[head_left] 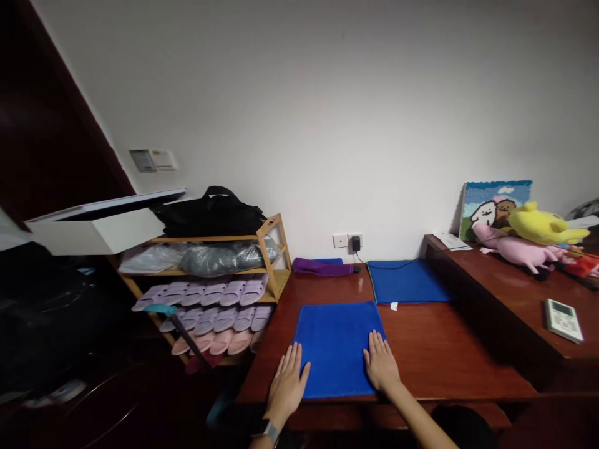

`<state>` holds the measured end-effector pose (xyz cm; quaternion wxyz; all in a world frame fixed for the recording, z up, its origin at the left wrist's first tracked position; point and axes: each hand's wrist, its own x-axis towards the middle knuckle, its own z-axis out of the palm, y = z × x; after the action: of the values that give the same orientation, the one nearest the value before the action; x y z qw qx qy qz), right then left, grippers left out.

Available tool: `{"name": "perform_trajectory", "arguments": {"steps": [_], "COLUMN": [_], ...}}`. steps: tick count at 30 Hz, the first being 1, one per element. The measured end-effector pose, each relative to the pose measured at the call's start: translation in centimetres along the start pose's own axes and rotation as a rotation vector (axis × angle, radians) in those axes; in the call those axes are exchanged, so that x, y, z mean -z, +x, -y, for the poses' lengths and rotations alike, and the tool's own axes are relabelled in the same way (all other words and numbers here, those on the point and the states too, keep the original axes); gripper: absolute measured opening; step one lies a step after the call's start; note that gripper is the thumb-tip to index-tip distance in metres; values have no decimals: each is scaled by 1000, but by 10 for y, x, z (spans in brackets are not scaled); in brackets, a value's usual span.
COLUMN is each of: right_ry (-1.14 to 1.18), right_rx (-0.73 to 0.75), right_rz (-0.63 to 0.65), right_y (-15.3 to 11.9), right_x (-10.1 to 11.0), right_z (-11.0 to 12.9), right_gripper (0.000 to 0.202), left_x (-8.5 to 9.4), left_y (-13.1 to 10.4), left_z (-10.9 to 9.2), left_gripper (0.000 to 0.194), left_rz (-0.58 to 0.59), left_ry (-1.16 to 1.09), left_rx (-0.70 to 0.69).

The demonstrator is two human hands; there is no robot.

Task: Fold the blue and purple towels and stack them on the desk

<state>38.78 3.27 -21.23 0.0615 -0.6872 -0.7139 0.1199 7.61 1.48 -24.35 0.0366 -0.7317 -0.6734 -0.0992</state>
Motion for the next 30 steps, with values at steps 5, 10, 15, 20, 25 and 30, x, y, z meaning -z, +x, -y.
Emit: {"name": "perform_trajectory", "arguments": {"steps": [5,10,15,20,25,30], "right_ry": [-3,18,17,26,4,10], "right_rx": [25,49,43,76,77,44], "right_rz": [-31,-31,-32,-33,-38,-46], "right_y": [29,53,57,57,58,57], "right_x": [21,18,4,4,5,2], "right_z": [0,-3,-7,-10,-10,-8], "right_gripper": [67,69,70,69,68,70], "left_x": [3,17,37,24,3,12], "left_y": [-2,0,29,68,77,72], "left_z": [-4,-4,-72,-170,-161,-75], "left_gripper": [73,70,64,68,68,71], "left_rz": [23,88,71,106,101,87], "left_ry": [0,37,-2,-190,-185,-91], "left_rx": [11,24,-73,-257,-263,-55]}}
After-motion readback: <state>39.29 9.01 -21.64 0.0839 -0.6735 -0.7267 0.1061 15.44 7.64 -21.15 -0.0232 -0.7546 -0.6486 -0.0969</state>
